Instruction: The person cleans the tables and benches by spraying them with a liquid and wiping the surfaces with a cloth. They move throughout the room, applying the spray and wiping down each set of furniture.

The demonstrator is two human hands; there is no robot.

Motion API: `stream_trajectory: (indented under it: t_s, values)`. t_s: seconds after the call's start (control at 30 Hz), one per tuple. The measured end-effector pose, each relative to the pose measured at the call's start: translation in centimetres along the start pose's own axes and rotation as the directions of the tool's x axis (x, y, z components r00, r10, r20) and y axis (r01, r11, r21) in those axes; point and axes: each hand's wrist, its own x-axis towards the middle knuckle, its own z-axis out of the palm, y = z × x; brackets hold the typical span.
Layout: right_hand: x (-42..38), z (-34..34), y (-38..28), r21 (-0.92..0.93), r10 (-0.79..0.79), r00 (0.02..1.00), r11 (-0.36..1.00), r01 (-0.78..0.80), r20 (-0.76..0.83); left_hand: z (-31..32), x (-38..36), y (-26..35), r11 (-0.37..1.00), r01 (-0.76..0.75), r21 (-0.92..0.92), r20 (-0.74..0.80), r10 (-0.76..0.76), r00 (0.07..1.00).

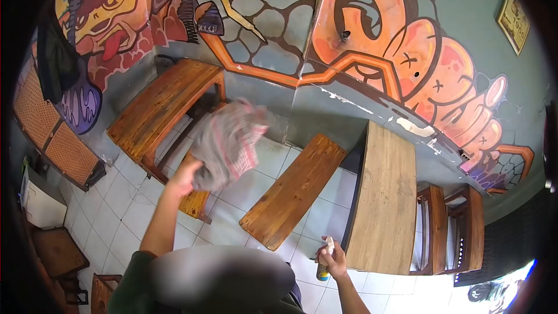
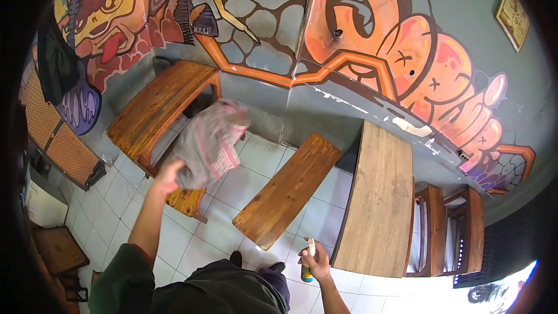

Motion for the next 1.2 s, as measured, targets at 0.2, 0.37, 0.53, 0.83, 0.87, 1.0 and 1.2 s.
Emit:
stream_trajectory:
  t_s: [0.2, 0.37, 0.53, 0.83, 0.87, 1.0, 1.2]
  values:
    - [-0.5, 0.1, -2.7, 0.032, 0.033, 0.997, 0.999, -0.035, 0.064, 3.3, 0.6, -10.9, 0.957, 0.281, -0.065, 0.021, -0.281, 0.960]
    - [-2.6, -2.1, -1.7, 0.145, -0.021, 0.999, 0.989, 0.025, -0.028, -0.5, 3.4, -9.6, 0.991, -0.021, -0.133, 0.254, 0.055, 0.966]
    - [-4.1, -4.7, -1.2, 0.259, -0.059, 0.980, 0.960, 0.108, -0.188, 9.1, 3.7, -8.8, 0.936, 0.157, -0.315, 0.265, -0.072, 0.962]
    - [-0.5, -5.9, -4.8, 0.210, -0.116, 0.990, 0.969, 0.129, -0.076, 8.4, 6.1, -17.4, 0.479, -0.562, 0.674, 0.504, 0.258, 0.824]
    - [0.0, -5.8, -5.0, 0.192, -0.128, 0.990, 0.972, 0.136, -0.056, 8.3, 6.2, -16.9, 0.374, -0.601, 0.706, 0.534, 0.276, 0.799]
    - [2.1, -4.7, -6.2, 0.134, -0.139, 0.990, 0.981, 0.140, -0.021, 6.4, 6.1, -15.5, 0.041, -0.625, 0.780, 0.555, 0.415, 0.721]
    - [8.6, -1.0, -7.0, 0.140, -0.152, 0.985, 0.980, 0.140, 0.081, 4.6, 4.8, -12.3, -0.564, -0.466, 0.682, 0.731, 0.490, 0.475]
